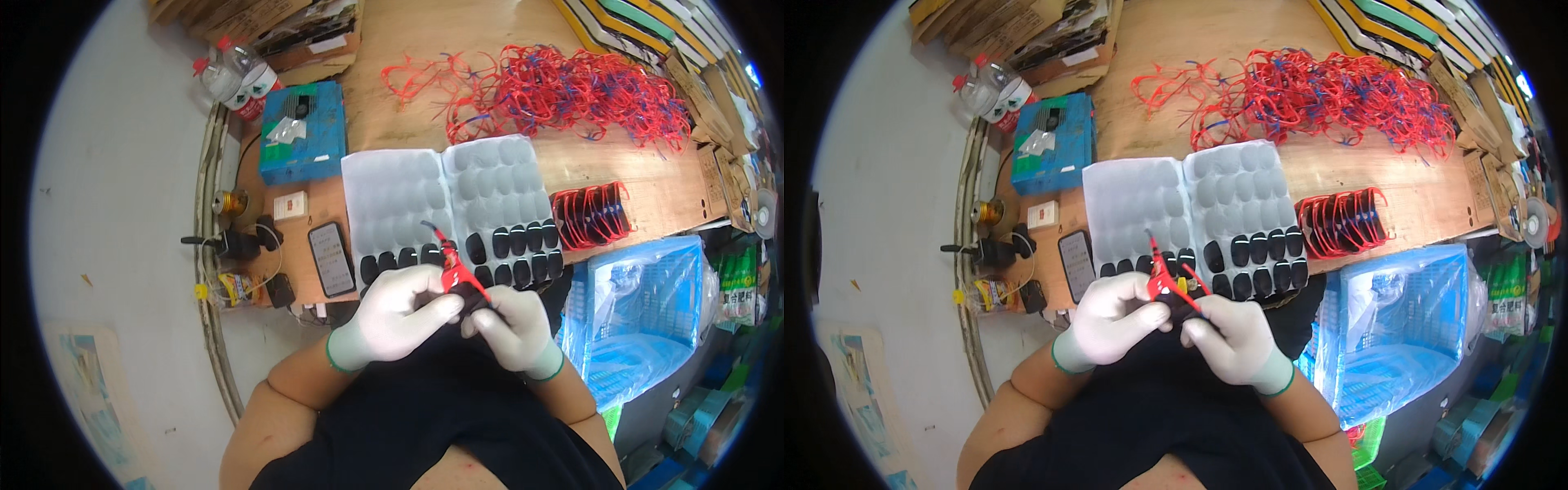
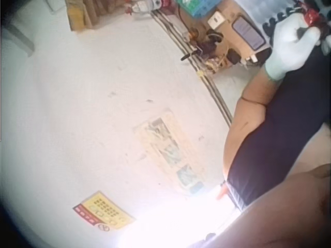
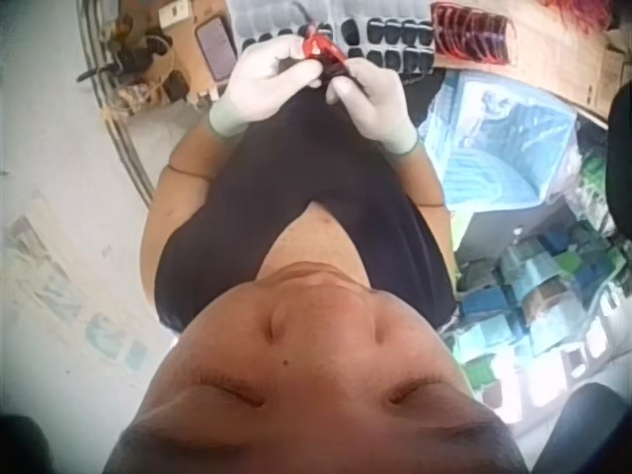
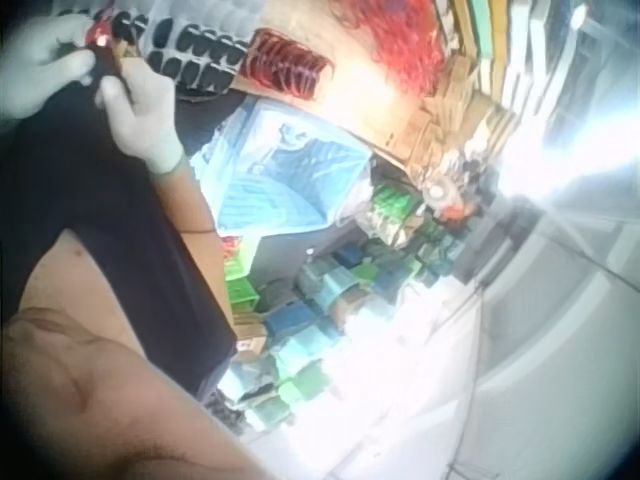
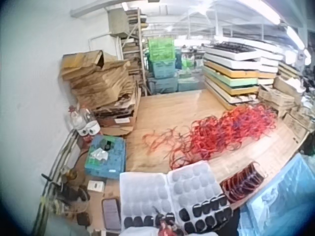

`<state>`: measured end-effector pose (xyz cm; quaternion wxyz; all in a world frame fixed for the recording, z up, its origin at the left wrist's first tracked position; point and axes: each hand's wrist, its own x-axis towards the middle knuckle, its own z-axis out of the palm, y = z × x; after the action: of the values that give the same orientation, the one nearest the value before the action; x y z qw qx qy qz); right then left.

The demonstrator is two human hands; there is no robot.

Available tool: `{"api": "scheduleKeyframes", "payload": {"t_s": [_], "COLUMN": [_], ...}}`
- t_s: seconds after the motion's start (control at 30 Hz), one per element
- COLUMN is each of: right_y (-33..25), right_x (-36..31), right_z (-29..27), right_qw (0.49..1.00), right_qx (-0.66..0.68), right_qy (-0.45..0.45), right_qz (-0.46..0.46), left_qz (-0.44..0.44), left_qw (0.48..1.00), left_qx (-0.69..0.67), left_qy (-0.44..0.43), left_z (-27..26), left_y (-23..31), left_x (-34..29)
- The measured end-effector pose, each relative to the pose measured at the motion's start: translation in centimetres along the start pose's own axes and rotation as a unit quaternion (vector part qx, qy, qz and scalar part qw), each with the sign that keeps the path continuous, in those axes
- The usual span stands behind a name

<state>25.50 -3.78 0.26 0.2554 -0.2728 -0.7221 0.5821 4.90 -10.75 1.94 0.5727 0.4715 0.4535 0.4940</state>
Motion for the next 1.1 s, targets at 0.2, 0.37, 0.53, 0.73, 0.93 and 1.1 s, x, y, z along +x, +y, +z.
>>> {"api": "scheduleKeyframes", "payload": {"t_s": [0.2, 0.37, 0.53, 0.73, 0.93, 1.1], "right_y": [-1.6, -1.6, -2.7, -2.1, -1.2, -0.9], "right_x": [0.9, 0.6, -0.1, 0.3, 1.1, 1.9], "right_z": [1.4, 2.0, 2.4, 1.2, 1.4, 1.0], "right_qw": [0.995, 0.993, 0.984, 0.978, 0.998, 0.923], "right_qx": [-0.002, -0.021, -0.107, -0.188, 0.001, 0.352], "right_qy": [0.075, 0.099, 0.135, 0.086, 0.066, 0.030], "right_qz": [0.070, 0.060, 0.032, -0.039, 0.000, 0.155], "left_qz": [-0.018, -0.062, -0.055, -0.004, 0.090, 0.031], "left_qw": [0.999, 0.996, 0.998, 0.995, 0.987, 0.995], "left_qx": [-0.028, 0.059, 0.041, 0.100, 0.122, 0.041], "left_qy": [0.014, 0.016, 0.002, -0.024, 0.046, 0.084], "left_z": [0.2, 0.1, 0.3, -0.6, -0.3, 0.3], "left_y": [-2.0, 0.1, 0.2, -0.5, -1.9, -1.1], "left_x": [0.8, 0.6, 0.7, 1.0, 1.4, 2.2]}}
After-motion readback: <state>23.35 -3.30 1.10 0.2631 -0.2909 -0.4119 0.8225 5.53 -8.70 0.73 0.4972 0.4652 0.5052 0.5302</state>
